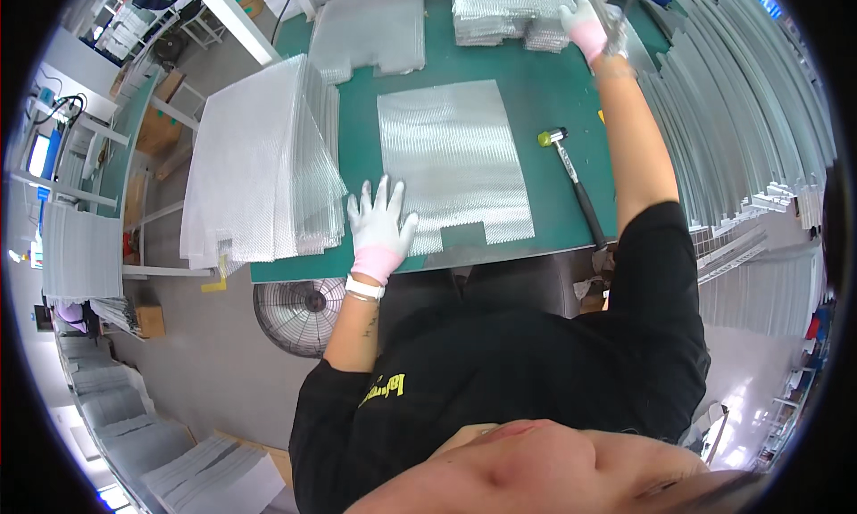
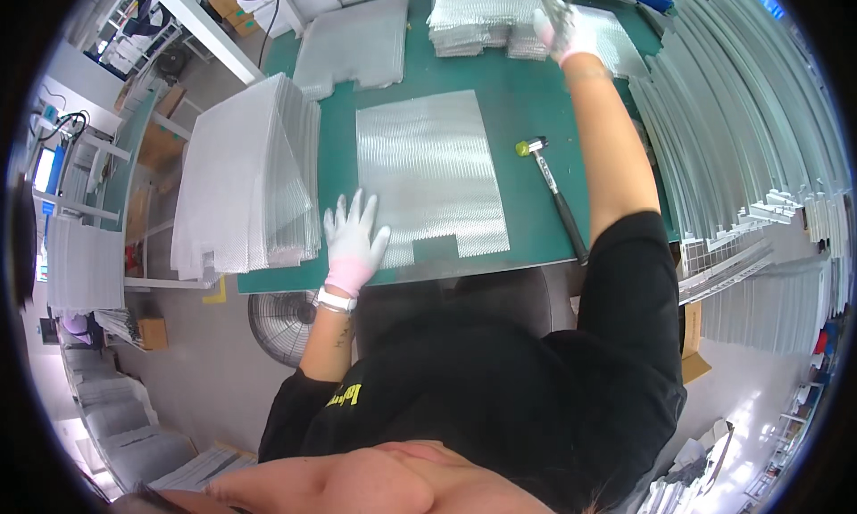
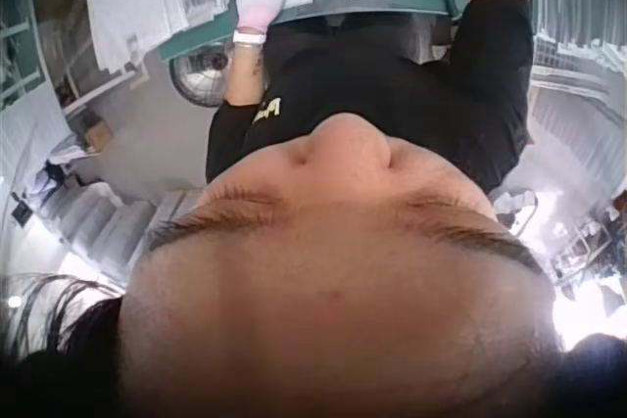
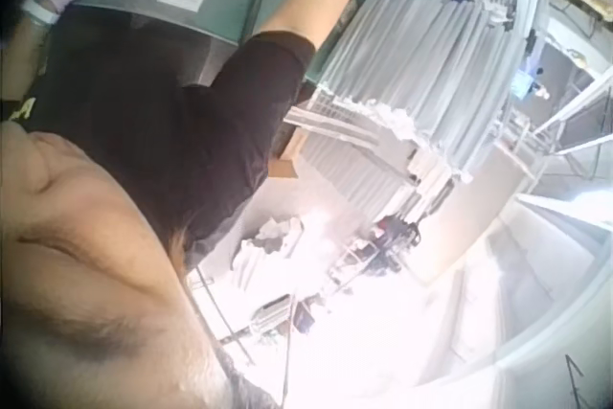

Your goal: The person assembles air filters by placing a mesh sheet onto a green workbench, positioning a plastic frame over it, and securing the assembly with a power drill. The process is repeated for multiple units, with the person handling mesh sheets, frames, and a drill throughout the sequence.

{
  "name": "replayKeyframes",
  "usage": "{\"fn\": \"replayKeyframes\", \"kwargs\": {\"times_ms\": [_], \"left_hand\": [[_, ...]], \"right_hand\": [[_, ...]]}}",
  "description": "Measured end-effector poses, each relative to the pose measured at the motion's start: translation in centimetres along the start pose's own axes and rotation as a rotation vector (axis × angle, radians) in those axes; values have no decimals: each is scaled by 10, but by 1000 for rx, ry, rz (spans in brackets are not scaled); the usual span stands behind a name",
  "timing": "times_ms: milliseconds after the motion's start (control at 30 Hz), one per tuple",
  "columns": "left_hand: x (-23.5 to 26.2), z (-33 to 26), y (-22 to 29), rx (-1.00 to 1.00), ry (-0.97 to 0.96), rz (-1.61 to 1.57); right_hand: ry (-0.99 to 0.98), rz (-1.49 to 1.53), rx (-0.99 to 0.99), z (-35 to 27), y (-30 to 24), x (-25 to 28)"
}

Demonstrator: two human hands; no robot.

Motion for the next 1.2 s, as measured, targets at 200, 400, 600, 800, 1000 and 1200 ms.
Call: {"fn": "replayKeyframes", "kwargs": {"times_ms": [200, 400, 600, 800, 1000, 1200], "left_hand": [[4, -6, -2, 38, 8, -9], [8, -7, -1, 47, 0, -30], [8, -8, -1, 48, 19, -24], [7, -4, 0, 24, 15, -22], [8, -6, 0, 46, 3, -34], [4, -6, -3, 51, 13, -7]], "right_hand": [[-542, -322, -515, 18, -28, -41], [-536, -490, -518, 17, -59, -22], [-702, -557, -399, 34, -41, -57], [-706, -318, -351, 58, 4, -78], [-678, -594, -289, 31, -73, -19], [-569, -445, -408, 31, -66, -27]]}}
Point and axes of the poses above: each hand's wrist, its own z-axis towards the middle knuckle, its own x-axis out of the back of the hand, y = z × x, the point moved 7 cm from there along z, towards the middle knuckle, and after that the axes turned 4 degrees about -y, right-handed, at the moved point
